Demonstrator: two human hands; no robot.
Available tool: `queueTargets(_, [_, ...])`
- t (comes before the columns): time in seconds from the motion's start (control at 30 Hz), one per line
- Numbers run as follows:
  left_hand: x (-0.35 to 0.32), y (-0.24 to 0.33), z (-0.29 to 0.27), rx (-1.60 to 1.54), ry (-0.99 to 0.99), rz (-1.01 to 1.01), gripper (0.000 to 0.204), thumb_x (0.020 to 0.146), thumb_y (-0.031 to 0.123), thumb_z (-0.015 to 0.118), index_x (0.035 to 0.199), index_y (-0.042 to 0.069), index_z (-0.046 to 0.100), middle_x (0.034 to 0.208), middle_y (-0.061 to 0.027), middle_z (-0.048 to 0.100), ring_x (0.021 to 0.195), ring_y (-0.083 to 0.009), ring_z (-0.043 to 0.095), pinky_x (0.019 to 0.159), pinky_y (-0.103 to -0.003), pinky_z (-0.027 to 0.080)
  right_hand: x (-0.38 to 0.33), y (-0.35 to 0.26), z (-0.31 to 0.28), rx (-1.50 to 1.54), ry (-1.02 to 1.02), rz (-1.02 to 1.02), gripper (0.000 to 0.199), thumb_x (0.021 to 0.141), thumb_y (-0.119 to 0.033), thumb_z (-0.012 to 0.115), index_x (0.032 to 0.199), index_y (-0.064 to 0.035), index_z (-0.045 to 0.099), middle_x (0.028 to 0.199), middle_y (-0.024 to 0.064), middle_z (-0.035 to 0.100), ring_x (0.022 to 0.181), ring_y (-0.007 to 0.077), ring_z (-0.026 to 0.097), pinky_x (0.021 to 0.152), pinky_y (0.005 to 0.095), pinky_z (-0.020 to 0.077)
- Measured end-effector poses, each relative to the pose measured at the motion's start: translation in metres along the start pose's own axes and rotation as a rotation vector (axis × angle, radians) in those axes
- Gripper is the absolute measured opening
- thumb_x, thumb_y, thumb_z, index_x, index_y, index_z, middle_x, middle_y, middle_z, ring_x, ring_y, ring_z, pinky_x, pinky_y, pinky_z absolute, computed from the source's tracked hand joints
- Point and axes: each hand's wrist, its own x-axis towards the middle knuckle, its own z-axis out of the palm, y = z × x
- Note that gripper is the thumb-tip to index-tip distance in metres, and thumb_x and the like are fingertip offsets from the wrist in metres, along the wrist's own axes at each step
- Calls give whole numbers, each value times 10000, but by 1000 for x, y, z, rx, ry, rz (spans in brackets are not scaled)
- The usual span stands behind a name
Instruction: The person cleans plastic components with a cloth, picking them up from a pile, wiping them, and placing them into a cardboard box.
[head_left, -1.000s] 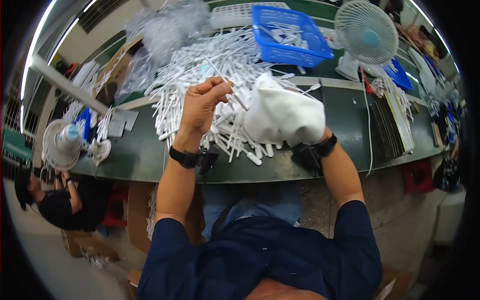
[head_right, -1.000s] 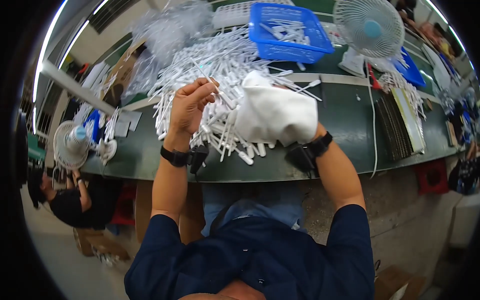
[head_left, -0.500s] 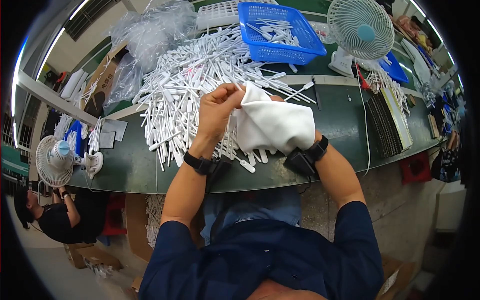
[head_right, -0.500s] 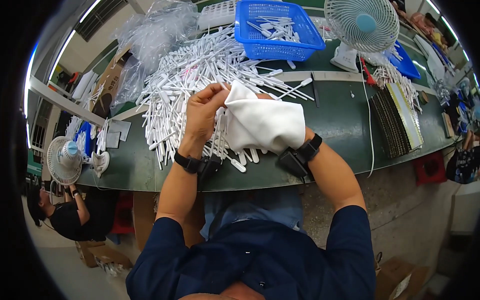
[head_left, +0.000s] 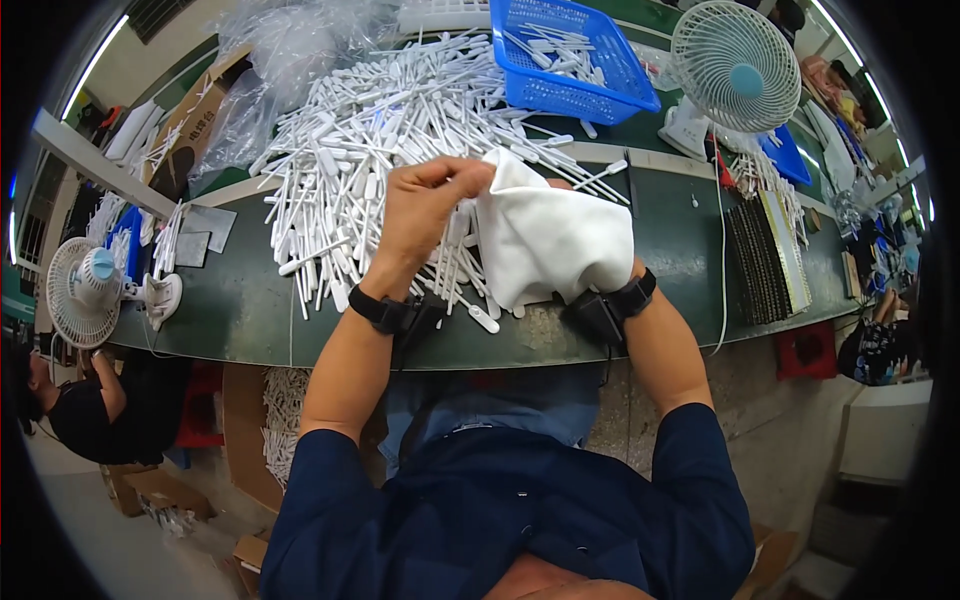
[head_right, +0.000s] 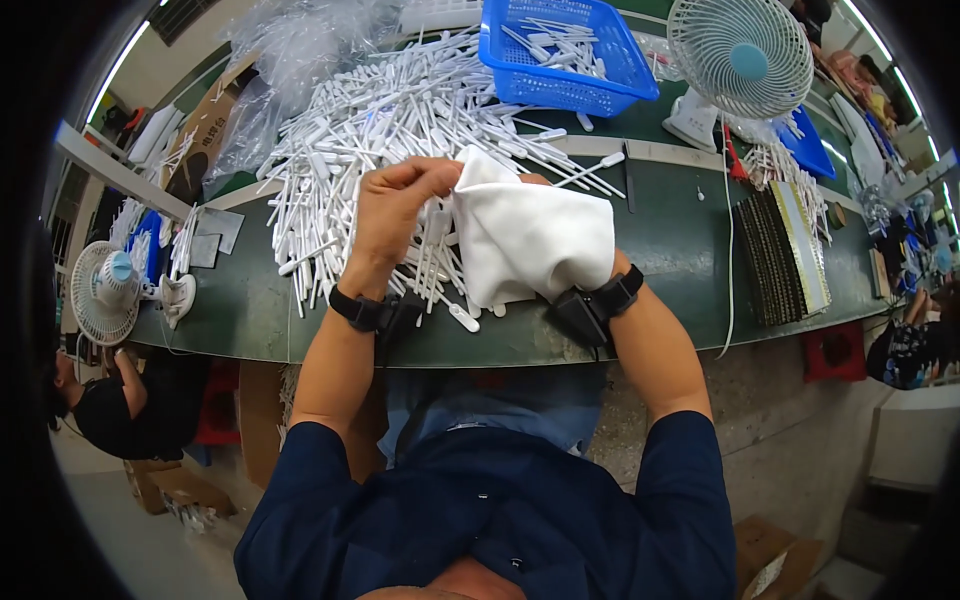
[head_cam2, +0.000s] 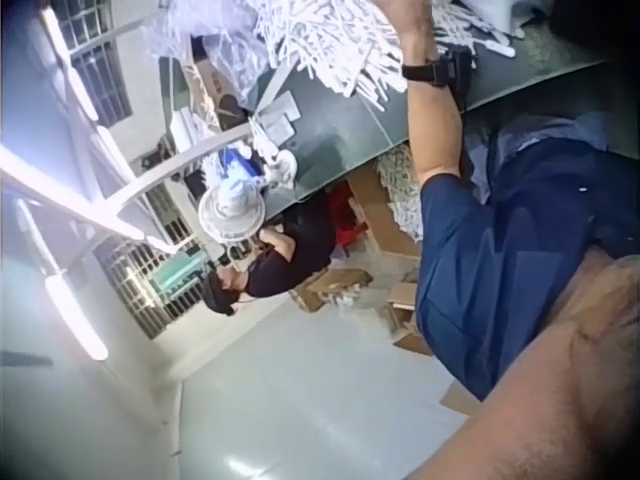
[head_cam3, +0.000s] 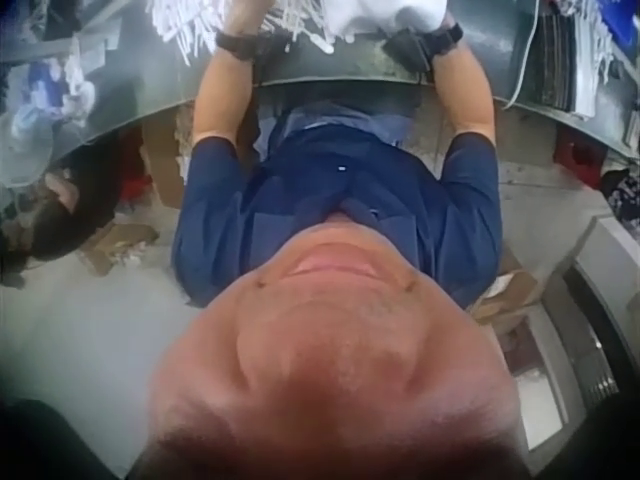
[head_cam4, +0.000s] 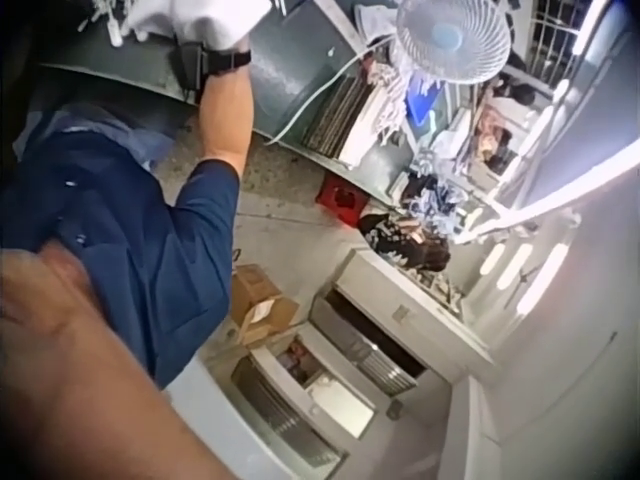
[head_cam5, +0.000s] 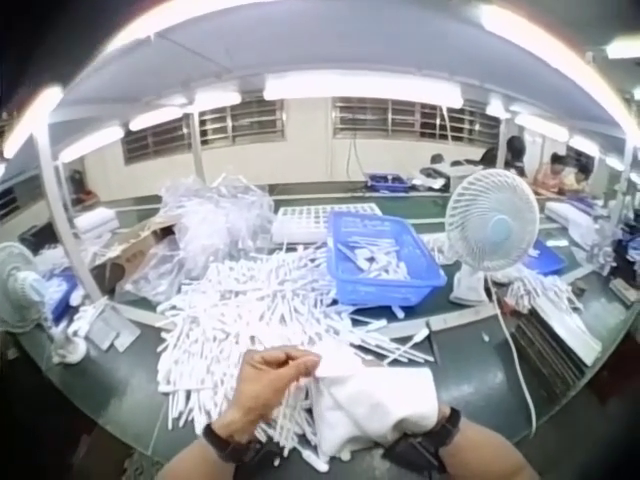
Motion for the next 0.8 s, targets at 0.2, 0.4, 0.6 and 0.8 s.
queueTargets(0.2, [-6,3,3,126,-95,-103,130,913,85,729,992,-7,775,862,-53,733,752,-93,635,709,-236,519,-3,1,0,-464,51,-171,360,1007,-102,535,1351,3,523,1232,109,642,1099,221,656,923,333,540])
queueTargets(0.4, [-9,4,10,119,-137,-91,108,925,72,713,962,-9,775,898,-59,734,766,-96,637,722,-234,517,0,-1,-45,-487,-61,-156,380,986,-77,561,1356,2,521,1240,106,640,1103,206,652,925,328,539])
queueTargets(0.6, [-2,8,-10,99,34,196,115,939,76,702,954,-16,769,959,-71,738,783,-97,645,727,-236,524,-10,-9,-23,-408,130,-131,425,991,-73,549,1403,5,476,1294,121,619,1135,215,638,962,336,528])
queueTargets(0.8, [6,15,-24,50,194,201,120,935,82,708,954,-21,766,955,-70,740,789,-96,650,733,-244,540,-12,-16,-29,-476,157,-119,440,985,-55,551,1414,1,468,1314,120,612,1139,200,632,971,332,524])
